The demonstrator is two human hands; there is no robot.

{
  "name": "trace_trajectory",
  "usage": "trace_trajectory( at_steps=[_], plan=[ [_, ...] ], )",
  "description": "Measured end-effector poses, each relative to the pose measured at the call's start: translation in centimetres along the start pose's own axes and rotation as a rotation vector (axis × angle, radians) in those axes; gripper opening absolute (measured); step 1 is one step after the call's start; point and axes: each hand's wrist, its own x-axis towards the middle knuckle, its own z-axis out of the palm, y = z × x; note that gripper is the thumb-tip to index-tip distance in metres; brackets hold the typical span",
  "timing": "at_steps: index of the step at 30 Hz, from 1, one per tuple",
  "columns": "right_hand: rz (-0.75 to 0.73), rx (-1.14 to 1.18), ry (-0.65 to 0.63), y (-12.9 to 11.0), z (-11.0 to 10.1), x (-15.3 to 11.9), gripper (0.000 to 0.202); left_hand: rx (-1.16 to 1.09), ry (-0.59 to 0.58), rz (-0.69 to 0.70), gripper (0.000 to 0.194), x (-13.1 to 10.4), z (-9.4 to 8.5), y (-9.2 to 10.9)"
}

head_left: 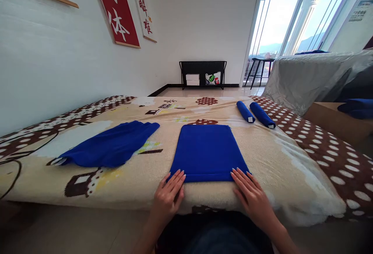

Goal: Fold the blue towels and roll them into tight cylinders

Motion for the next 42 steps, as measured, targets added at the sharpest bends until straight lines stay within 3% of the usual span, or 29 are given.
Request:
trace_trajectory(
  at_steps=[7,12,17,22,27,32,37,42],
  plan=[
    [0.023,0.083,-0.015,3.8,-1.3,-0.9,0.045,0.006,-0.061,-0.029,0.056,-0.9,-1.9,-3.0],
    [0.064,0.069,-0.032,5.8,-1.6,-0.3,0.032,0.024,-0.047,-0.102,0.04,-0.9,-2.0,-4.1],
    [0.051,0.084,-0.06,7.2,-1.8,-0.5,0.032,0.048,0.01,-0.185,0.026,-1.0,-2.1,-4.6],
    [0.075,0.119,-0.049,7.7,-1.7,-0.1,0.027,0.051,0.069,-0.145,0.023,-0.9,-2.3,-4.9],
    [-0.005,0.103,0.014,8.2,-2.1,0.1,0.023,0.042,0.104,-0.087,0.023,-0.6,-2.8,-5.1],
    [-0.041,0.117,0.042,7.8,-3.7,0.3,0.021,-0.023,0.059,-0.084,0.025,-0.8,-3.6,-5.1],
    [-0.01,0.227,-0.071,6.9,-5.3,0.3,0.021,-0.095,-0.048,-0.171,0.016,-0.9,-4.9,-4.5],
    [0.057,0.192,-0.087,6.0,-4.3,0.8,0.023,-0.025,-0.131,-0.288,0.019,0.3,-3.6,-3.2]
  ],
)
